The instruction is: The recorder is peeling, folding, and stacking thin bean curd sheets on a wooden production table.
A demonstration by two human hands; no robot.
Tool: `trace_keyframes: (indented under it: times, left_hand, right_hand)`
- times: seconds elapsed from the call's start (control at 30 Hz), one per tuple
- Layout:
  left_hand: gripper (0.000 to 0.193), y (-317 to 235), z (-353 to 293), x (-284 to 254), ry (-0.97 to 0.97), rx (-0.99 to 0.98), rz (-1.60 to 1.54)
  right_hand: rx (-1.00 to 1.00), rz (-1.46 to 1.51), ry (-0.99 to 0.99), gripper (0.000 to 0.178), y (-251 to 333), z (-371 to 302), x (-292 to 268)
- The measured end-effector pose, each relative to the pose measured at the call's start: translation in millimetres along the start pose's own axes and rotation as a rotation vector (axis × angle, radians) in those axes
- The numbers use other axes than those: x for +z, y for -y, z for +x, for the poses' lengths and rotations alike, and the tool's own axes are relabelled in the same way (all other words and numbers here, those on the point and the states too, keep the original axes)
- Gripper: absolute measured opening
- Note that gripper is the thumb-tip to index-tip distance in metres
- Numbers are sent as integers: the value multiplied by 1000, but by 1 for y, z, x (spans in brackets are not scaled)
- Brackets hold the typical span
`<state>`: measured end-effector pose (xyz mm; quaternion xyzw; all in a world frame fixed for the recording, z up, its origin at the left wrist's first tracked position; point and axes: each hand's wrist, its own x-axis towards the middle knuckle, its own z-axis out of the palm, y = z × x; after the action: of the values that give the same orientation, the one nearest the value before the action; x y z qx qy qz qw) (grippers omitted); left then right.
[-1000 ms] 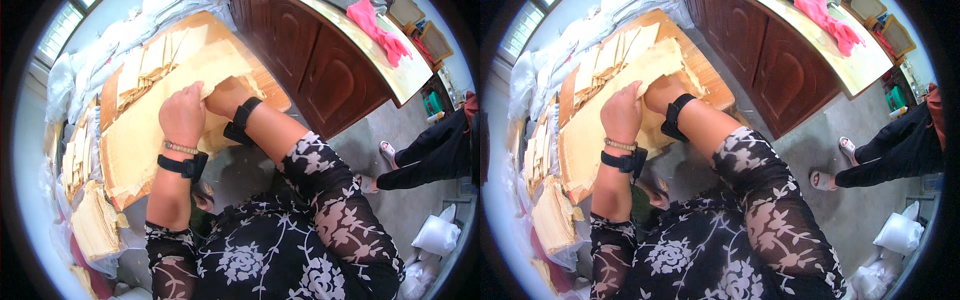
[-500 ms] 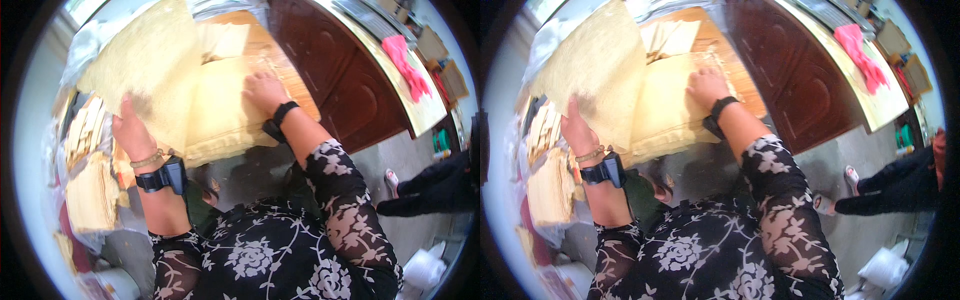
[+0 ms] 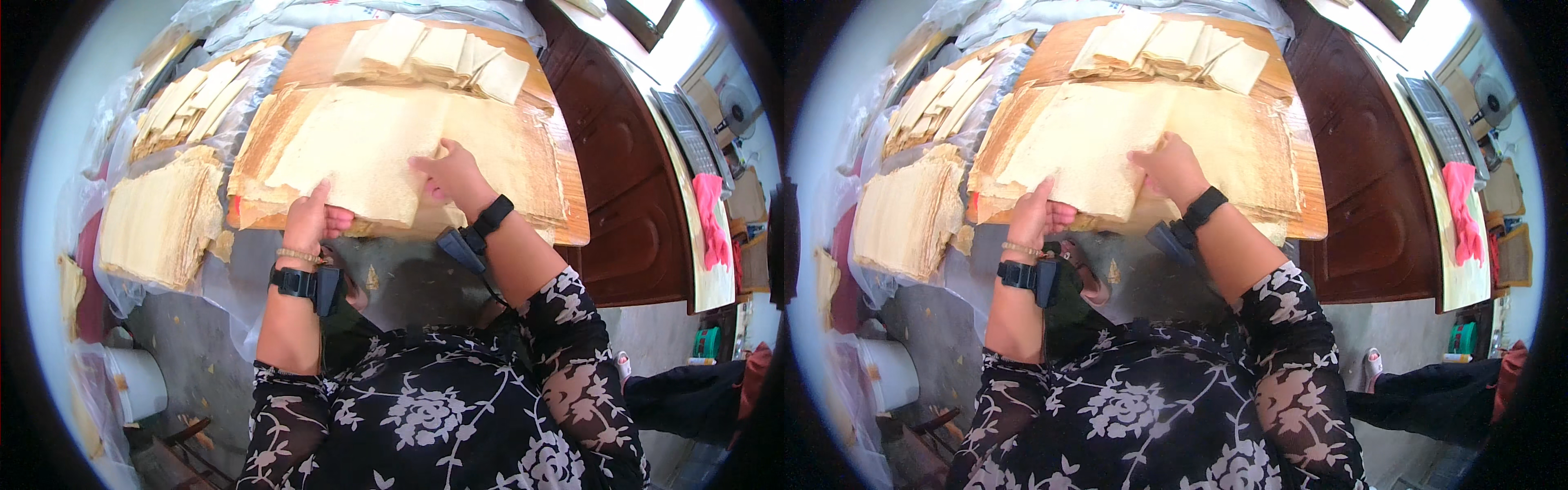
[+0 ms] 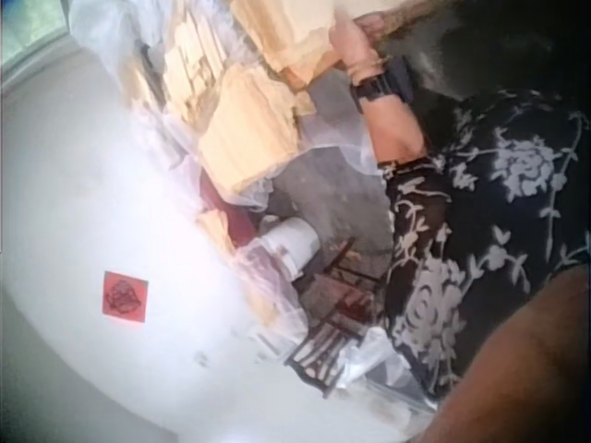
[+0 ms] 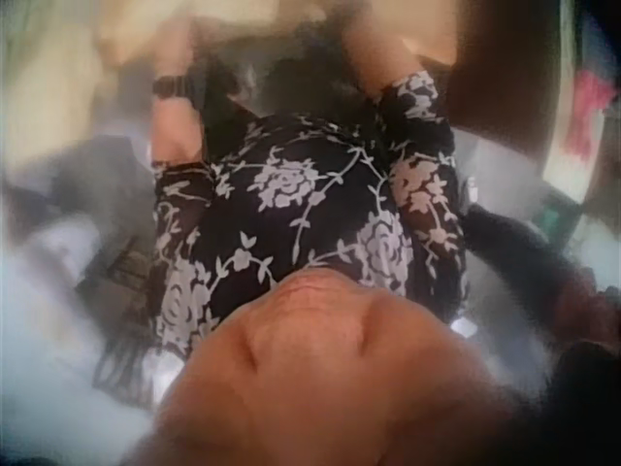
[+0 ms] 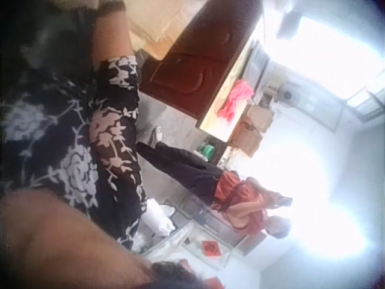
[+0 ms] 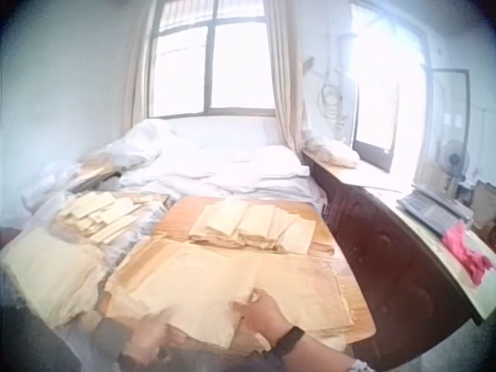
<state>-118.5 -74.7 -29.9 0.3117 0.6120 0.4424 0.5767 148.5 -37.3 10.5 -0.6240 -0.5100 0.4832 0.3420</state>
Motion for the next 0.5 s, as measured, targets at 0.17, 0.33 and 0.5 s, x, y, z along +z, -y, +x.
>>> trace_keyframes:
  times: [0.17, 0.33, 0.5]
  left_hand:
    - [43, -21, -45, -10, -563, 507, 1220]
    - [25, -18, -52, -14, -343, 1218, 948]
    - [25, -2, -35, -36, -393, 984, 867]
  right_hand:
    - [93, 490, 123, 34, -10, 24, 1]
    - [-70, 517, 237, 29, 8, 50, -41]
    - [-280, -917, -519, 59, 24, 52, -110]
